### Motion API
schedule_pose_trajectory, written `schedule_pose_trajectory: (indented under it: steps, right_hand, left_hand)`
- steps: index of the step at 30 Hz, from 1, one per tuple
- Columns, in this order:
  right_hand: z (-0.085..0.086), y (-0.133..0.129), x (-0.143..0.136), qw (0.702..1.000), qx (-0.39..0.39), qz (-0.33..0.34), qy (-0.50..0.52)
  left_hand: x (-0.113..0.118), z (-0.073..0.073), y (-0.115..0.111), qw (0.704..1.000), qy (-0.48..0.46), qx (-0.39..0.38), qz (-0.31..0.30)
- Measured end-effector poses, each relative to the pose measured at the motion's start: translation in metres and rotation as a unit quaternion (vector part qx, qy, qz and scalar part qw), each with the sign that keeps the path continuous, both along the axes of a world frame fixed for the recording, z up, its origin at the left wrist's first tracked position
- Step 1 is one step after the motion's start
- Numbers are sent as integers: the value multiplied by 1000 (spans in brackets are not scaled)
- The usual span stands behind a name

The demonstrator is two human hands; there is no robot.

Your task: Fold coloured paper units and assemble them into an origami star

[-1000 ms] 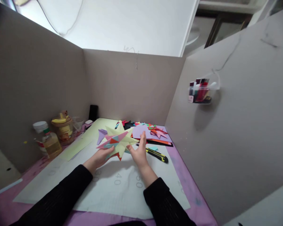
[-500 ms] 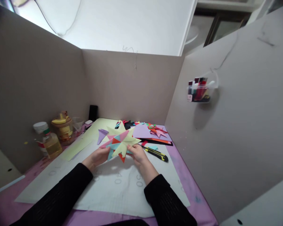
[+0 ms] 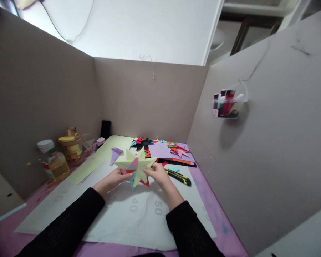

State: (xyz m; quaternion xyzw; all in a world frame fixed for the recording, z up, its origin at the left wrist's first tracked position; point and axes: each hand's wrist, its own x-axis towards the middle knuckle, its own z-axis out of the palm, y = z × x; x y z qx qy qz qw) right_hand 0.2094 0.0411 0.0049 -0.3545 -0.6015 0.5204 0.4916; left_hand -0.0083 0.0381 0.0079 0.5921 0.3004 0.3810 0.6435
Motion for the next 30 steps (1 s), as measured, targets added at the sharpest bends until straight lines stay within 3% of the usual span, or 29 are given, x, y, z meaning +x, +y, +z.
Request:
schedule_pose_trajectory:
  steps: [3,5,7,8,10,13,16,21,24,30]
  right_hand:
    - [-4,-1,-2,977,113,-174,-41]
    - [-6,-4,-4,921,221,-306,-93]
    - [-6,-6,-5,878,282,-366,-128]
    - [-6,-6,-5,878,281,-365,-128]
    - [-5,-4,-5,919,215,-318,-88]
    - [-5,1,-2,985,58,-162,1]
    - [-4,2,-1,995,-20,-79,54]
    - [-2,-2,-5,991,-39,-77,105]
    - [-2,-3,-7,992,-32,-74,94]
    - [-8,0,-8,993,19,-104,57]
  left_hand:
    - [1,0,1,999,-13,21,49]
    - [2,1,1,997,-17,33,75]
    - [3,1,0,996,-18,35,76]
    - [3,2,0,997,-17,33,70]
    - [2,2,0,998,-15,26,51]
    - [-4,1,1,1000,-1,11,12]
    - [-13,1,1,998,0,-8,-56]
    - [-16,0,-4,978,-71,-23,-196]
    - [-10,-9,-2,983,-60,-34,-173]
    - [-6,-17,3,998,62,-27,-15]
